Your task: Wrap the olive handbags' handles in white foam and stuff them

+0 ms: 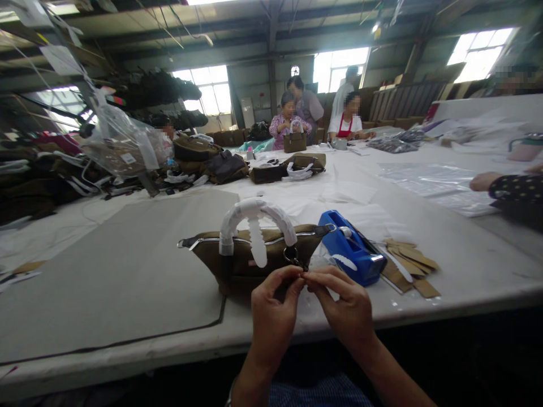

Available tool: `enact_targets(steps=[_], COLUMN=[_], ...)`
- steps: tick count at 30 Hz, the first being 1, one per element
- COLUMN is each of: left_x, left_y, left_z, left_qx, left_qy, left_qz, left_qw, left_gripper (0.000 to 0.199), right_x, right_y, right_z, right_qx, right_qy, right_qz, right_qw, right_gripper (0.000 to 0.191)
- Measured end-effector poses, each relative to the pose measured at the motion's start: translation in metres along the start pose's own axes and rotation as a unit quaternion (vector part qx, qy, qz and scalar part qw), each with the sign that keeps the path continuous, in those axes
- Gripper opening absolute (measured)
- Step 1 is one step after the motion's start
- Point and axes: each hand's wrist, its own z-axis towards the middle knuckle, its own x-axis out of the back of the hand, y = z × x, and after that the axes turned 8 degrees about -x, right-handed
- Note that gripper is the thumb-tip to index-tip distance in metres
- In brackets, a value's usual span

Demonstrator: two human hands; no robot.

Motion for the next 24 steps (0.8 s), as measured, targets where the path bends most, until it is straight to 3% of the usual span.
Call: enact_targets(steps=[7,12,14,19,24], left_x=[-0.004,0.002,0.006,0.006,-0.008], left_y=[-0.007,-0.007,-0.011,-0.030,-0.035], left_z=[0.000,0.005,0.002,-0.015,-0.020], left_qx=[0.049,0.051,0.022,-0.070,-0.076], left_qy=[0.036,-0.014,-0.021,0.077,0.022], left_qz=[-0.062,-0.059,-0.017,0.160,0.270], left_qw=[0.996,0.997,0.999,0.982,0.960], left_gripper=[0.009,0.010,0.013,0.027,0.049], right_x=[-0.004,-0.001,0.002,0.001,-0.020], right_y=[-0.001,0.003,0.008,0.030,0.037], right_z=[-0.003,-0.003,-0.003,-0.003,-0.009], right_qx=[0.054,0.042,0.012,-0.115,-0.214], right_qy=[-0.002,-0.014,-0.010,0.054,-0.006], right_qz=[-0.025,-0.014,-0.019,-0.022,0.116], right_qw=[0.998,0.999,1.000,0.992,0.970], right_gripper=[0.030,0.026,0.023,0.022,0.030])
